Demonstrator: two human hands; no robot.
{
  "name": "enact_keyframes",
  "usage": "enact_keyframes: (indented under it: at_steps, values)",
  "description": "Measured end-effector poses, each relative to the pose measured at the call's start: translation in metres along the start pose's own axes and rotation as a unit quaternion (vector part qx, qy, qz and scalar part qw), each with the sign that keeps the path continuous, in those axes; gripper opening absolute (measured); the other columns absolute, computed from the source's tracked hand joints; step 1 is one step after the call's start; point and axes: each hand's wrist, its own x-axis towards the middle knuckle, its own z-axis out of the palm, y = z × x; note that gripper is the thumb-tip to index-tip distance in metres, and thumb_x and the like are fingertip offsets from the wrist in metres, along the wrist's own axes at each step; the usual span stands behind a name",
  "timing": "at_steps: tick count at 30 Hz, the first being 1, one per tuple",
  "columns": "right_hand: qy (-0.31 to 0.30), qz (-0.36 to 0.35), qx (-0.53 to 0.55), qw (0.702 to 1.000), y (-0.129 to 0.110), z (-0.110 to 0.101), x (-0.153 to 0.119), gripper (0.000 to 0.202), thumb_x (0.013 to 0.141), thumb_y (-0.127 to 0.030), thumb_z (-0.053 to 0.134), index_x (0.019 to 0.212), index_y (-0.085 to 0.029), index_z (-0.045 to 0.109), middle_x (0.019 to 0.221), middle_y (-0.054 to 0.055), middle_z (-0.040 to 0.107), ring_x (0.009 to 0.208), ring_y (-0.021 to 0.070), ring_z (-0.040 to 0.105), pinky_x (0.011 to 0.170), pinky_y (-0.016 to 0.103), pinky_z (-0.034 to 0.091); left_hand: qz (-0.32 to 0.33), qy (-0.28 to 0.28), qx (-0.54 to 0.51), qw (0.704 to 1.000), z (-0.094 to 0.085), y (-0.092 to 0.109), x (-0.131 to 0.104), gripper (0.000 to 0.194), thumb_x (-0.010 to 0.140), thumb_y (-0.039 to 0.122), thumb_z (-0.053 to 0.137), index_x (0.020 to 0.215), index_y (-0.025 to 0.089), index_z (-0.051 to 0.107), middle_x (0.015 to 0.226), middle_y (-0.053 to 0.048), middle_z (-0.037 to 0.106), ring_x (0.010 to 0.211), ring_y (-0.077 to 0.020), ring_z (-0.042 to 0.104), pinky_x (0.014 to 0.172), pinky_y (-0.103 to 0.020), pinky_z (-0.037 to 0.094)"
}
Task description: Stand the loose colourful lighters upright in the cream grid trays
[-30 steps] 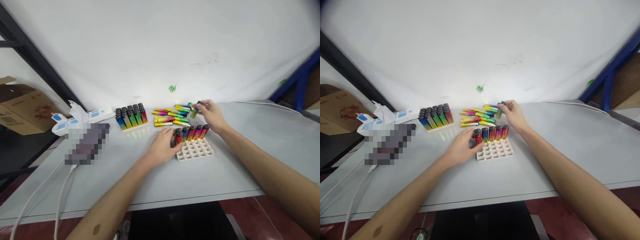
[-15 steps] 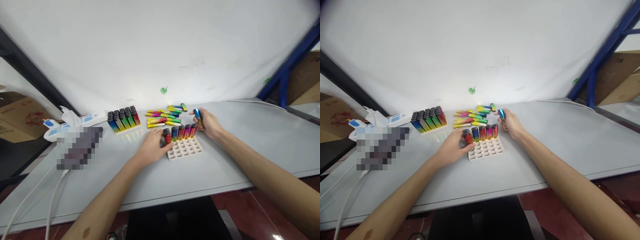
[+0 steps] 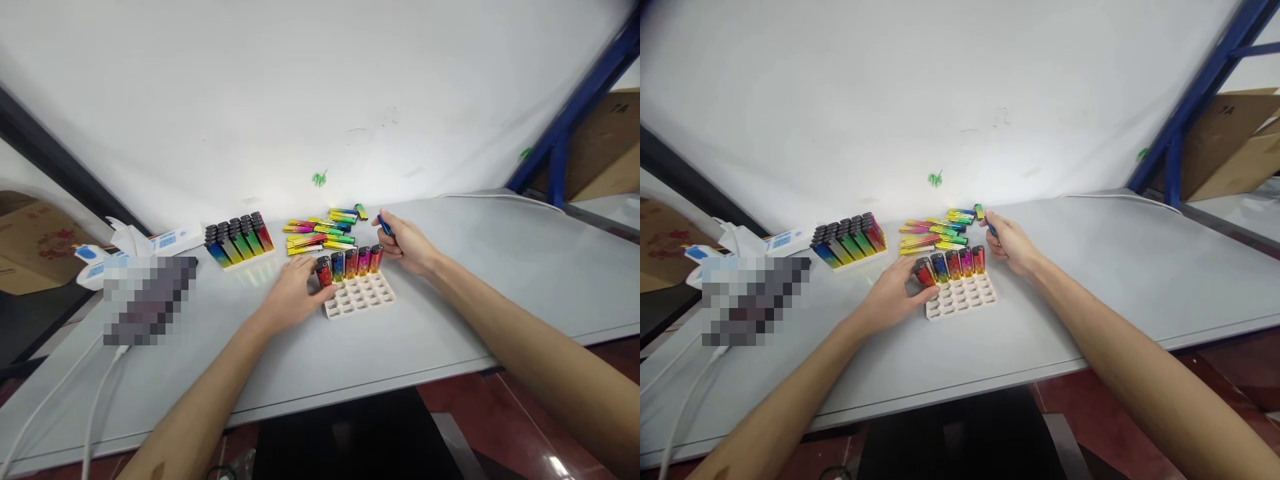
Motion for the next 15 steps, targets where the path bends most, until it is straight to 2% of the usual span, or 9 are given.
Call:
enact_keyframes:
  at_steps: [2, 4, 8, 11, 15]
  values:
    - [0.003, 0.010, 0.003, 1.000, 0.0011, -0.0019, 0.0021, 0.051, 0.083, -0.073, 0.058, 0.076, -0.022, 0.052, 0.047, -0.010, 0.029, 0.038, 0.0066, 0.017, 0.037, 0.023, 0.014, 0.002, 0.006, -0.002, 1.000, -0.0021, 0.0008, -0.0003, 0.023, 0.089, 0.042, 0.065, 0.091, 0.020, 0.058, 0.100, -0.007, 0.066, 0.097, -0.0255, 0.061, 0.088, -0.041, 0.050]
    - [0.017, 0.021, 0.005, 1.000, 0.0019, -0.0030, 0.0037, 0.058, 0.084, -0.077, 0.050, 0.066, -0.022, 0.047, 0.044, -0.009, 0.025, 0.037, 0.0066, 0.015, 0.037, 0.024, 0.012, 0.001, 0.013, -0.008, 1.000, -0.0044, 0.0016, -0.0002, 0.023, 0.089, 0.042, 0.064, 0.094, 0.020, 0.058, 0.099, -0.006, 0.066, 0.095, -0.0245, 0.061, 0.086, -0.040, 0.050]
    - [0.053, 0.037, 0.003, 0.998, 0.0024, -0.0016, 0.0046, 0.053, 0.088, -0.063, 0.051, 0.057, -0.023, 0.037, 0.042, -0.009, 0.020, 0.035, 0.0063, 0.013, 0.036, 0.024, 0.011, -0.006, 0.023, -0.022, 0.999, -0.0067, 0.0026, 0.0000, 0.031, 0.089, 0.041, 0.065, 0.110, 0.020, 0.059, 0.106, -0.006, 0.067, 0.101, -0.0249, 0.060, 0.091, -0.040, 0.049]
    - [0.064, 0.034, 0.008, 0.997, 0.0022, -0.0001, 0.0049, 0.049, 0.088, -0.056, 0.050, 0.055, -0.023, 0.035, 0.041, -0.008, 0.019, 0.034, 0.0062, 0.013, 0.036, 0.024, 0.011, -0.006, 0.023, -0.026, 0.999, -0.0063, 0.0026, -0.0002, 0.033, 0.089, 0.040, 0.066, 0.113, 0.019, 0.059, 0.106, -0.006, 0.067, 0.101, -0.0242, 0.060, 0.091, -0.040, 0.049]
    - [0.073, 0.025, 0.018, 0.997, 0.0012, 0.0001, 0.0052, 0.047, 0.089, -0.054, 0.048, 0.056, -0.024, 0.033, 0.041, -0.008, 0.020, 0.035, 0.0065, 0.013, 0.035, 0.024, 0.011, 0.001, 0.028, -0.031, 0.999, -0.0057, 0.0019, -0.0006, 0.033, 0.089, 0.040, 0.066, 0.114, 0.019, 0.059, 0.104, -0.005, 0.067, 0.099, -0.0234, 0.060, 0.090, -0.039, 0.049]
